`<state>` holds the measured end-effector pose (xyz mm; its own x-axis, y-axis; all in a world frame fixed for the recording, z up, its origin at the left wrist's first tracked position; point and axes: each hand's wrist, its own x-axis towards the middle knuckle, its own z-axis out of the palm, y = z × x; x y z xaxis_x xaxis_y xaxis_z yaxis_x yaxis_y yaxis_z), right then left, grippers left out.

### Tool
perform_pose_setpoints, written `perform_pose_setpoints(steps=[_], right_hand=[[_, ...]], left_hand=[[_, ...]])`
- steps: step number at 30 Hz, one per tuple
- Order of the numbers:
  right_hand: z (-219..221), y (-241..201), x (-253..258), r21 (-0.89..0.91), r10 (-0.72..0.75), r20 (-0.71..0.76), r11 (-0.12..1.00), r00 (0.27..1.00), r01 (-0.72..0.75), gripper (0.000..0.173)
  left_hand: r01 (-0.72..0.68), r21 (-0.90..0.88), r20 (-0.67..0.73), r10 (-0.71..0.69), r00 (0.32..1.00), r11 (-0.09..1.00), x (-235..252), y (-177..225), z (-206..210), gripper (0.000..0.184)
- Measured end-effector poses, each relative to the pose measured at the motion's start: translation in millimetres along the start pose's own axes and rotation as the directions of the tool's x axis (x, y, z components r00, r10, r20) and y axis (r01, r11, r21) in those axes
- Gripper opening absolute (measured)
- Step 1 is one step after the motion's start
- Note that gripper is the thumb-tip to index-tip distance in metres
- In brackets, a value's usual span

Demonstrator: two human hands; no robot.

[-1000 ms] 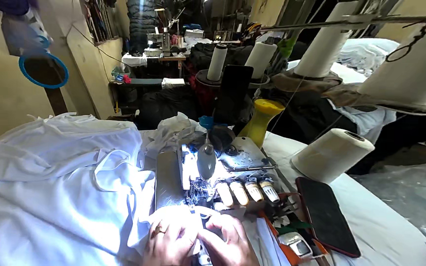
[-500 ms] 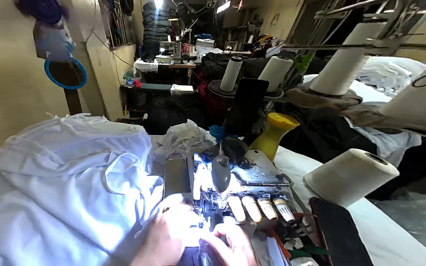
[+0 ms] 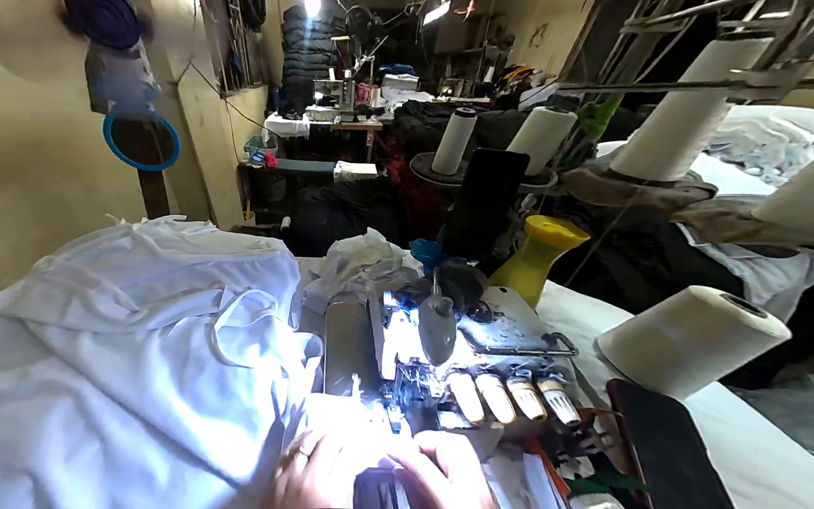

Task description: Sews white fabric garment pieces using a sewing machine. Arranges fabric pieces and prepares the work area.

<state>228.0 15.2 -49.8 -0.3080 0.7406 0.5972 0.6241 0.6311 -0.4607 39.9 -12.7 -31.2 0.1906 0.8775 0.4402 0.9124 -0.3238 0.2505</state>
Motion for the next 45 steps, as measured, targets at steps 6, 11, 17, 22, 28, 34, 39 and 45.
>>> perform_pose_setpoints(steps=[6,11,17,22,28,34,39,45], right_hand=[[9.2,3.0,-2.9,-0.033,-0.03,0.022,0.999,0.999,0.031,0.013],[-4.3,3.7,-16.8,-0.067,-0.062,0.053,0.996,0.997,0.066,0.014],[-10.2,11.0,-21.4,-0.111,-0.038,0.021,0.993,0.999,0.041,0.014],[-9.5,8.9,-20.0,-0.134,-0.045,0.013,0.99,0.999,0.046,0.014],[-4.2,11.2,-8.6,-0.138,-0.005,0.052,0.99,0.999,0.012,0.018],[-6.2,-0.2,-3.7,-0.135,0.031,0.025,0.991,0.999,-0.027,0.018],[-9.6,-1.8,-5.8,-0.076,0.069,0.103,0.995,0.992,-0.061,0.018],[6.7,-15.6,-3.5,0.087,-0.036,0.103,0.996,0.994,0.027,0.025]], left_hand=[[0.062,-0.049,0.068,-0.058,0.996,0.997,-10.6,16.2,2.0,0.03],[0.027,-0.029,0.112,-0.024,0.993,0.999,-7.4,24.1,12.1,0.038],[0.012,-0.064,0.151,-0.002,0.988,0.998,5.0,33.0,18.7,0.04],[-0.067,-0.124,0.109,0.081,0.991,0.99,3.6,22.8,19.5,0.037],[-0.171,-0.246,0.041,0.187,0.981,0.954,16.7,-7.4,26.2,0.026],[-0.078,-0.196,0.041,0.087,0.995,0.978,65.6,-30.3,40.4,0.021],[0.055,-0.101,-0.1,-0.066,0.993,0.993,41.2,-26.6,34.1,0.024],[0.175,-0.073,-0.052,-0.179,0.982,0.982,-10.6,19.6,-5.7,0.019]])
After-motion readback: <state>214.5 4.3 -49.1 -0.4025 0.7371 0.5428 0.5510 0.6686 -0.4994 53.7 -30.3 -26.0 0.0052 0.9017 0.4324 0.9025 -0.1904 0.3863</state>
